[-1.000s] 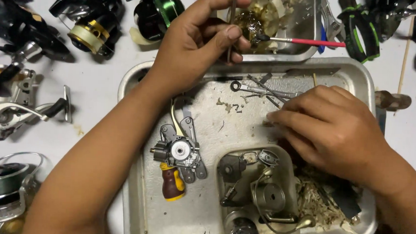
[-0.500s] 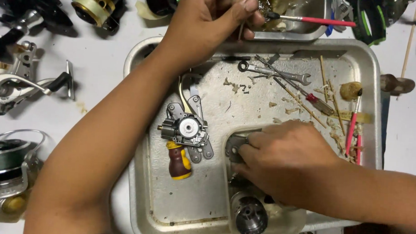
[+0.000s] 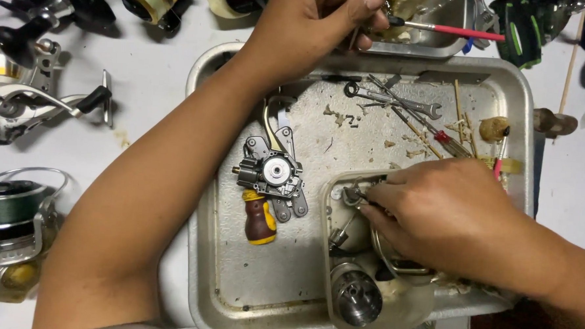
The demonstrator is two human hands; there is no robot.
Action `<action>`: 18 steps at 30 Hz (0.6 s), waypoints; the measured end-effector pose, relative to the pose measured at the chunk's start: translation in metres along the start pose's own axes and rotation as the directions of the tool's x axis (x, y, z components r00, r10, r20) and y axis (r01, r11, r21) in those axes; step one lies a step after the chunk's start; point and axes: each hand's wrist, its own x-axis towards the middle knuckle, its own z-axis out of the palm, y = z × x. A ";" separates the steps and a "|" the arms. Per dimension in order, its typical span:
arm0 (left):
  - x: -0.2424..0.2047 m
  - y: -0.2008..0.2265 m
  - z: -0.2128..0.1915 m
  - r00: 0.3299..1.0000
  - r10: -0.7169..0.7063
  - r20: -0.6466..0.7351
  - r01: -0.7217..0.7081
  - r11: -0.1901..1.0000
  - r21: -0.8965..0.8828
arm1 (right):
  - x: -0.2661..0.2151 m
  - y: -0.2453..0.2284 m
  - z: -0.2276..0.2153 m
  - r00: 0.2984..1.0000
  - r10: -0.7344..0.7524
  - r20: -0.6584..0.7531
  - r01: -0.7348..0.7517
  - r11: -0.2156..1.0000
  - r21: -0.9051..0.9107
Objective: Assembling and repairing fishing reel components using various hand tools like screwdrivers and pliers.
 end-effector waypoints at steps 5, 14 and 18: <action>0.002 -0.005 -0.001 1.000 0.017 0.007 -0.016 0.999 -0.030 | -0.012 0.011 -0.011 0.999 0.037 0.024 -0.040 0.991 0.125; 0.004 -0.008 -0.002 0.999 0.037 0.014 -0.036 0.998 -0.050 | -0.007 0.020 -0.004 0.995 0.090 0.051 -0.098 0.976 0.193; 0.002 -0.006 -0.003 0.998 0.058 0.029 -0.058 0.998 -0.010 | -0.007 0.015 -0.004 0.999 0.049 0.011 -0.050 0.992 0.116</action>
